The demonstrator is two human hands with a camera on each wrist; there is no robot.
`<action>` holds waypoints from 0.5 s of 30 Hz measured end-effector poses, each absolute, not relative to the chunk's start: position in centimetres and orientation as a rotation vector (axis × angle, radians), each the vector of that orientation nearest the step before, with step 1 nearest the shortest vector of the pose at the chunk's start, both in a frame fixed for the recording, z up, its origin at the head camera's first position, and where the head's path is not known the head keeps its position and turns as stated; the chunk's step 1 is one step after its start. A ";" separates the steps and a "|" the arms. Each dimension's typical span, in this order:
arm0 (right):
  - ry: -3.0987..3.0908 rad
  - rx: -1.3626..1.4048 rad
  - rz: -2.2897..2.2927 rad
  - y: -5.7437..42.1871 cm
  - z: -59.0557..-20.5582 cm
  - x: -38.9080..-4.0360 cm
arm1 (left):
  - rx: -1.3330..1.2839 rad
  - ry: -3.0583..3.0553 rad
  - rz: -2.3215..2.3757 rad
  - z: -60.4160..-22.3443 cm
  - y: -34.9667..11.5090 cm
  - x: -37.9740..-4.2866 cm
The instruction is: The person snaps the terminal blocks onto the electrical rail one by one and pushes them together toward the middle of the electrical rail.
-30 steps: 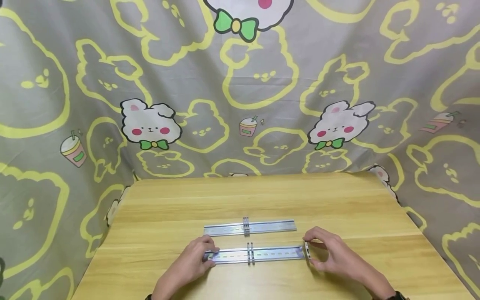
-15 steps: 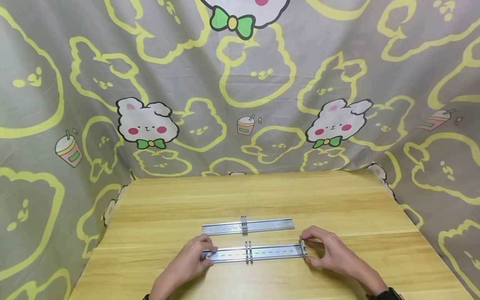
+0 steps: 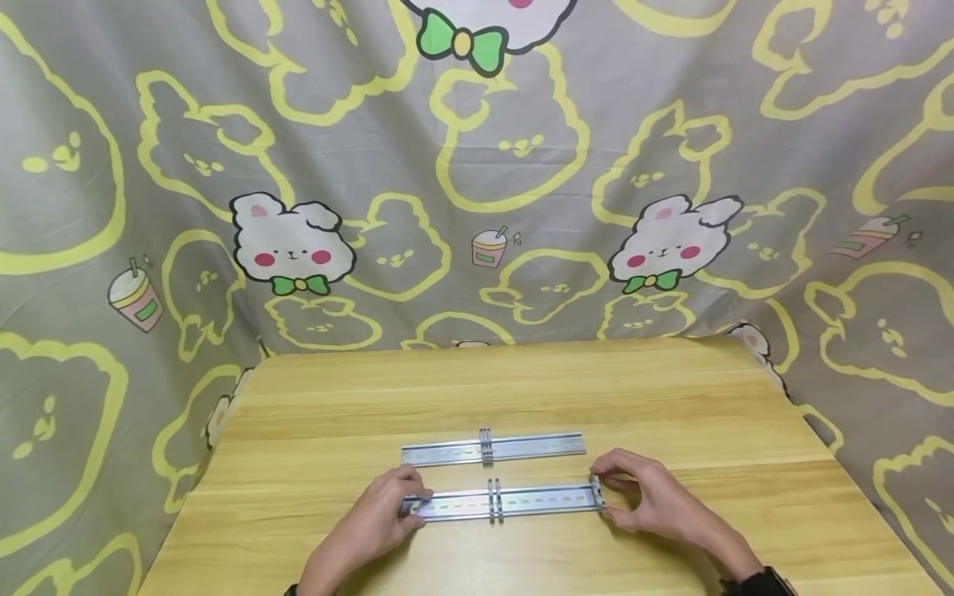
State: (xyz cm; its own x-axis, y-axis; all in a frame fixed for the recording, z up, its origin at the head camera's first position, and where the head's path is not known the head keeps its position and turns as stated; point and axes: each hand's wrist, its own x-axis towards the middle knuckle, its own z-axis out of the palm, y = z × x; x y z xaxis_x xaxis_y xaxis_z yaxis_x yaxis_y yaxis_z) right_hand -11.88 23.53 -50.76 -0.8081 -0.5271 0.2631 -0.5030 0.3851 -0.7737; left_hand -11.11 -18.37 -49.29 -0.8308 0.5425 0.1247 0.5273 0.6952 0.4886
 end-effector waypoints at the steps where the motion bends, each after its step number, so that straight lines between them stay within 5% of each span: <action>1: 2.585 -0.966 -1.435 23.3 -50.7 -11.9 | 0.904 2.866 0.812 -49.3 -18.4 -11.1; 15: 2.693 -1.034 -1.272 20.3 -50.6 -12.4 | 0.903 2.862 0.808 -49.6 -18.4 -11.3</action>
State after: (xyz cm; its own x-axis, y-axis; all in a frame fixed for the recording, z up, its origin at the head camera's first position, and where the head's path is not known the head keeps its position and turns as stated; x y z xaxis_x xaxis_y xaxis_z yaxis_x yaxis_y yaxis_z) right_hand -12.40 20.28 -50.59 -0.7850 -0.5555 0.2744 -0.5647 0.4593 -0.6857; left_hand -11.28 -18.45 -49.58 -0.8307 0.5436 0.1202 0.5261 0.6960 0.4886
